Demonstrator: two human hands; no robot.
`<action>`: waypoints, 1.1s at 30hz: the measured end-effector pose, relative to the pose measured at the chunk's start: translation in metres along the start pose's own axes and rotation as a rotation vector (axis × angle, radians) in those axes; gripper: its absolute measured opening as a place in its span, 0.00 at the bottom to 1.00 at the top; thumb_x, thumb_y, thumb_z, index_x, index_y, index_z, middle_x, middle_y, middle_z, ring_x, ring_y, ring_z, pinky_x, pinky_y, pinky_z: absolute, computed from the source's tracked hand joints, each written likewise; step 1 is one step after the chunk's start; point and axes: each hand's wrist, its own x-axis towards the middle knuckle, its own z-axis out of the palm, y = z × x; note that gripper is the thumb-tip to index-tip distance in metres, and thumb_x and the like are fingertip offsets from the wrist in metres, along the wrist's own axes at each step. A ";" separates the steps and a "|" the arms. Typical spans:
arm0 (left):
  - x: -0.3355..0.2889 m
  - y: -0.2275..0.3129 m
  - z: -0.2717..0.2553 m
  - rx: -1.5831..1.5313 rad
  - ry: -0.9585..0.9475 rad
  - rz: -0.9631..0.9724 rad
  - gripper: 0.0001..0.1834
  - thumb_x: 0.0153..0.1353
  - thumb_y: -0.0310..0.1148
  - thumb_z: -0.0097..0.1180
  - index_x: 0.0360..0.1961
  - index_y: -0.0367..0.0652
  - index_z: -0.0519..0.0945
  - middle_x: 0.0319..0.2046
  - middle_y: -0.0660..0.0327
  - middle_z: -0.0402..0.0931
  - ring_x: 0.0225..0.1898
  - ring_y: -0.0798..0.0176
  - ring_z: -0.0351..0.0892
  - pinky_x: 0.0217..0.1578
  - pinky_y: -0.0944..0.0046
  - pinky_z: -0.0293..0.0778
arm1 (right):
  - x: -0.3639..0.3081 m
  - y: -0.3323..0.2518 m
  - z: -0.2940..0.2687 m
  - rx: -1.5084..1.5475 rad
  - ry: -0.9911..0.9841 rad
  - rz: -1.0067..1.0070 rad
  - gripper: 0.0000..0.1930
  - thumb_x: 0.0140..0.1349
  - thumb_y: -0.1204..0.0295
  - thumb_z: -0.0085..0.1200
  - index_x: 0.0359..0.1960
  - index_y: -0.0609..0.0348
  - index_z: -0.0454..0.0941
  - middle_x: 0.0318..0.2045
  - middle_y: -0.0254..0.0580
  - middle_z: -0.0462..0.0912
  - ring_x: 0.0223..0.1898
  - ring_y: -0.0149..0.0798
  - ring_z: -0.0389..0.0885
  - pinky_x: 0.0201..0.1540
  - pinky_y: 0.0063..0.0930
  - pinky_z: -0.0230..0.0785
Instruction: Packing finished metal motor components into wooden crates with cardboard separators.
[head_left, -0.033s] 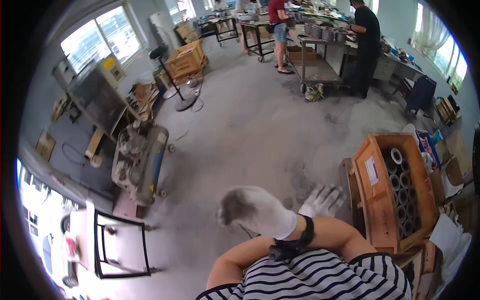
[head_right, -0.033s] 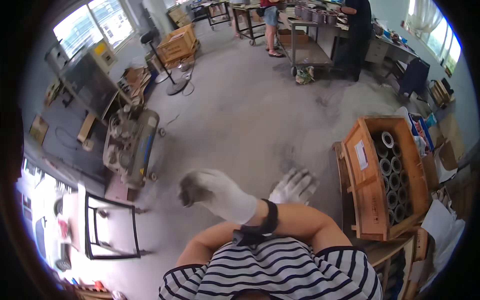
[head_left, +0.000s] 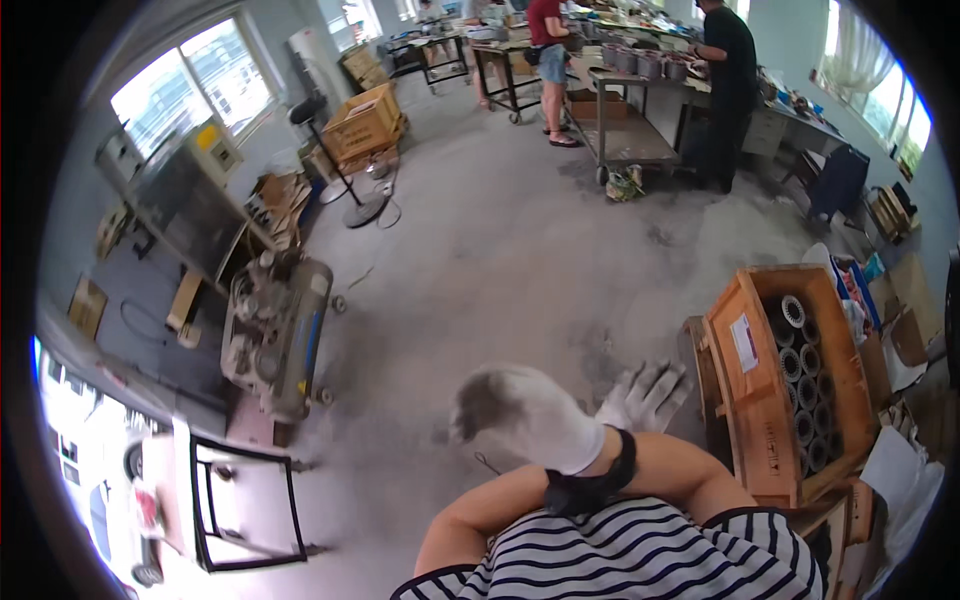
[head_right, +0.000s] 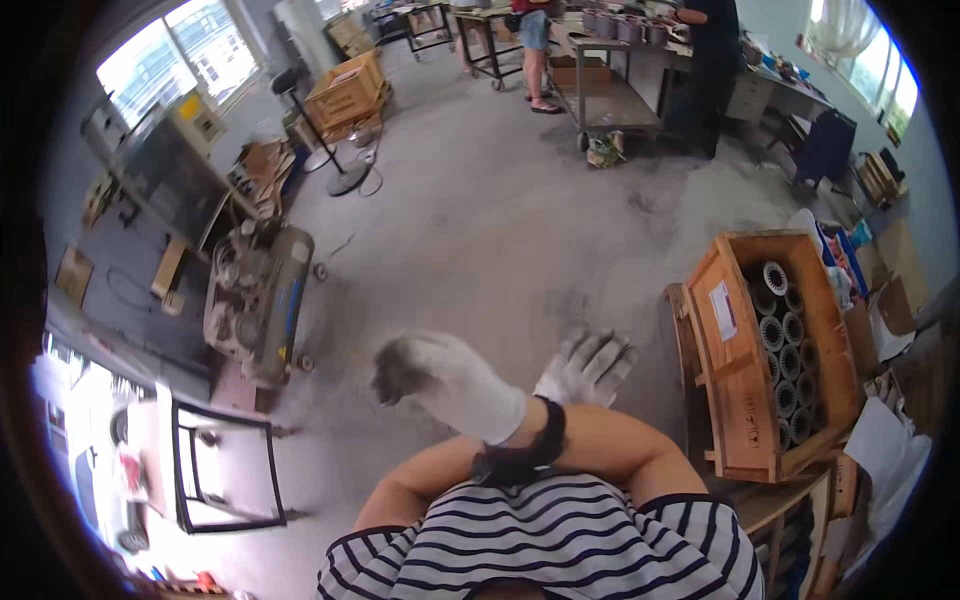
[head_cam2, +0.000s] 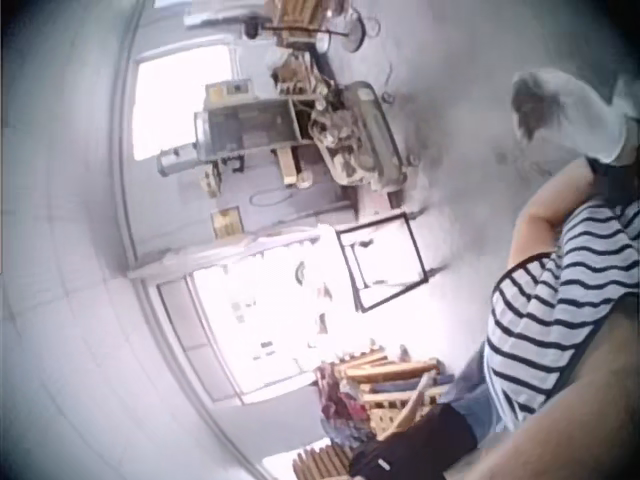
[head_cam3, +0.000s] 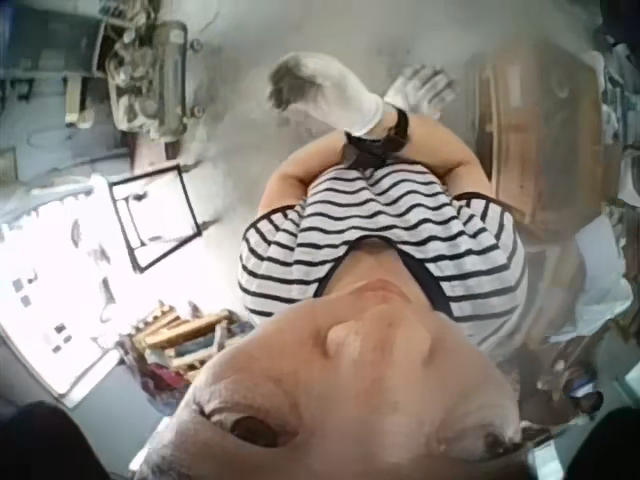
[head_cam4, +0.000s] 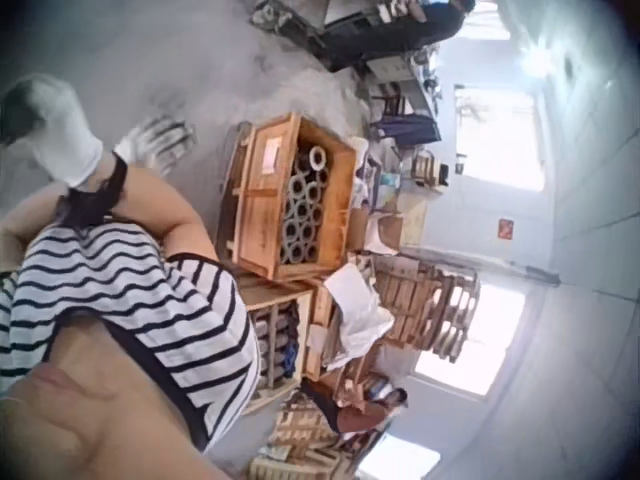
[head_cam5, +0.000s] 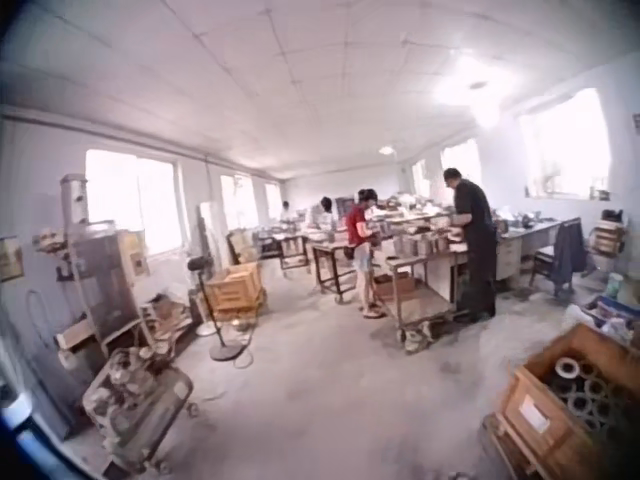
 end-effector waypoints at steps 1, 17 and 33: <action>0.026 -0.023 0.005 0.018 0.081 0.079 0.32 0.40 0.35 0.60 0.52 0.44 0.70 0.54 0.55 0.67 0.56 0.52 0.65 0.56 0.49 0.61 | 0.014 -0.026 -0.028 0.019 0.058 -0.096 0.16 0.62 0.64 0.48 0.41 0.68 0.73 0.35 0.49 0.79 0.39 0.46 0.77 0.43 0.37 0.69; 0.330 -0.430 0.181 -1.634 -0.448 -0.734 0.21 0.65 0.37 0.45 0.56 0.39 0.69 0.44 0.56 0.75 0.47 0.61 0.73 0.51 0.62 0.68 | 0.334 -0.364 -0.297 0.114 -0.115 -0.119 0.21 0.62 0.58 0.45 0.43 0.67 0.74 0.36 0.52 0.79 0.38 0.48 0.78 0.44 0.38 0.68; 0.530 -0.779 0.459 -0.757 -0.932 -0.314 0.20 0.56 0.40 0.48 0.44 0.36 0.75 0.41 0.45 0.76 0.44 0.46 0.75 0.46 0.55 0.70 | 0.300 -0.647 -0.628 -0.994 1.367 -0.175 0.11 0.57 0.73 0.48 0.37 0.70 0.75 0.29 0.40 0.79 0.32 0.30 0.76 0.38 0.23 0.69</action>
